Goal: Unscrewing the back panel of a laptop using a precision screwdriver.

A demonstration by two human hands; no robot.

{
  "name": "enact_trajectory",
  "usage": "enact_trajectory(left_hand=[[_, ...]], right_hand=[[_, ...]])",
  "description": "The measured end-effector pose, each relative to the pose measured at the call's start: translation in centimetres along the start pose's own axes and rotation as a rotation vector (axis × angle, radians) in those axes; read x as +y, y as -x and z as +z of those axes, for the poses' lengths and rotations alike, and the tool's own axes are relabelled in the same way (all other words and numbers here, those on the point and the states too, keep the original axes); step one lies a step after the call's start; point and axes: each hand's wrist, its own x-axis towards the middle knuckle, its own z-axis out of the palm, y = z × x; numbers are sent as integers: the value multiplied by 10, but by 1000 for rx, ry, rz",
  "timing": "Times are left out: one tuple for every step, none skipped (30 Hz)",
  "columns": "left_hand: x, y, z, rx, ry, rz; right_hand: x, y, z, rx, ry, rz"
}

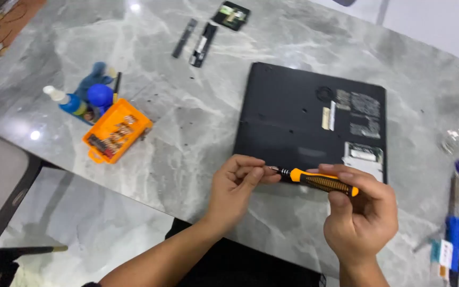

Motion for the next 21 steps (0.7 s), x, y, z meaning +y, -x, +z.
enact_trajectory(left_hand=[[-8,5,0,-23,0,-17],[-17,10,-1,-45,-10,-10],[-27,14,2,-74,-13,-10],[-28,18,7,-104,-5,-34],[-27,23,9,-99,-77,-39],[-26,27,11,-95,-149,-43],[-26,29,15,-113,-153,-53],[-26,31,19,-120,-191,-78],[-25,32,22,-124,-231,-99],[-30,34,22,-139,-235,-104],[-36,36,22,-151,-217,-131],[-41,37,22,-163,-199,-158],[-41,37,26,-170,-202,-165],[-41,37,30,-183,-231,-177],[-41,37,33,-193,-260,-189],[-44,36,36,-196,-263,-195],[-46,36,37,-208,-259,-210],[-49,36,39,-220,-254,-226],[-50,35,41,-214,-259,-232],[-51,34,43,-228,-259,-245],[-52,32,45,-242,-258,-254]], right_hand=[[1,9,-7,20,18,8],[2,18,-14,44,-5,50],[3,27,-23,72,-17,95],[1,31,-31,96,12,105],[0,35,-36,62,-16,100],[-2,38,-41,28,-45,95],[-2,42,-47,46,-35,101],[-2,47,-52,55,-45,125],[-1,50,-56,61,-60,146],[0,54,-60,76,-54,149],[1,58,-64,73,-54,167],[2,62,-67,71,-55,185],[4,64,-71,78,-52,190],[5,66,-74,81,-78,207],[7,67,-76,82,-107,223],[8,68,-80,86,-106,229],[9,69,-84,66,-75,244],[11,70,-86,46,-44,260],[12,70,-90,45,-50,268],[14,70,-93,22,-41,257],[16,69,-95,-1,-33,244]])
